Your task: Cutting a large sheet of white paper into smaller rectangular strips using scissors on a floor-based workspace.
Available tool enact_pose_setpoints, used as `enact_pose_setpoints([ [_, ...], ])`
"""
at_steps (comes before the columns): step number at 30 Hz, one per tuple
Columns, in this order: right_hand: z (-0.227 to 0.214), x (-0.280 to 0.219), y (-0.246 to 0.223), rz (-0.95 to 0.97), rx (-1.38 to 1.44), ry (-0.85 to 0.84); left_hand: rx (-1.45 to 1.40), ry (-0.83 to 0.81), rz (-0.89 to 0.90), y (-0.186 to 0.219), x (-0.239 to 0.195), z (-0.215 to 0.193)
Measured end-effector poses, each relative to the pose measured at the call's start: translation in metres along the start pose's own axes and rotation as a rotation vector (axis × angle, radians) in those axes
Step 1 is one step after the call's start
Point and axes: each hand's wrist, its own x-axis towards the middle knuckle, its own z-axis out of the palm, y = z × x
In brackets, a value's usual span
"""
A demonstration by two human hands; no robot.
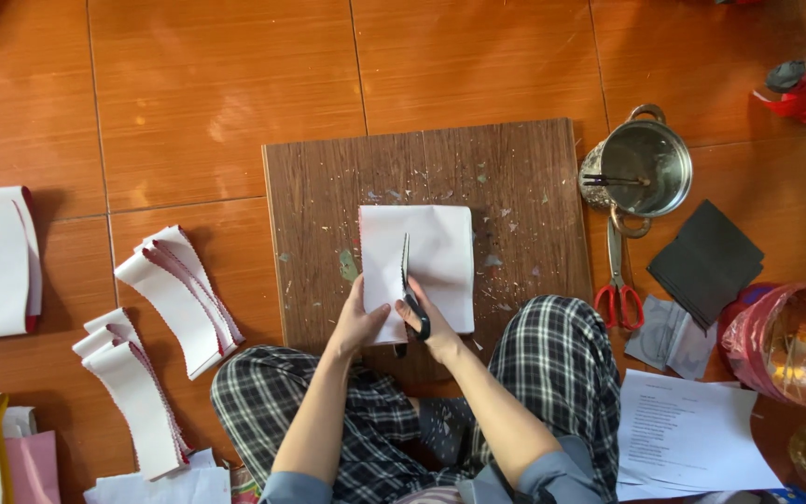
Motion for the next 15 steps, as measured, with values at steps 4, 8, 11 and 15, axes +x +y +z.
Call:
enact_pose_setpoints([
  [4,0.001,0.011,0.041,0.170,-0.090,0.127,0.005,-0.003,-0.104,0.030,-0.006,0.008],
  [8,0.010,0.008,0.029,0.030,-0.089,0.176,0.020,0.010,-0.066,0.017,-0.002,0.007],
  [11,0.002,0.012,0.029,0.053,-0.163,0.153,-0.022,-0.006,-0.062,0.014,0.003,0.002],
  [15,-0.011,0.036,0.017,0.182,-0.119,0.141,-0.122,-0.047,-0.059,0.013,-0.004,0.002],
])
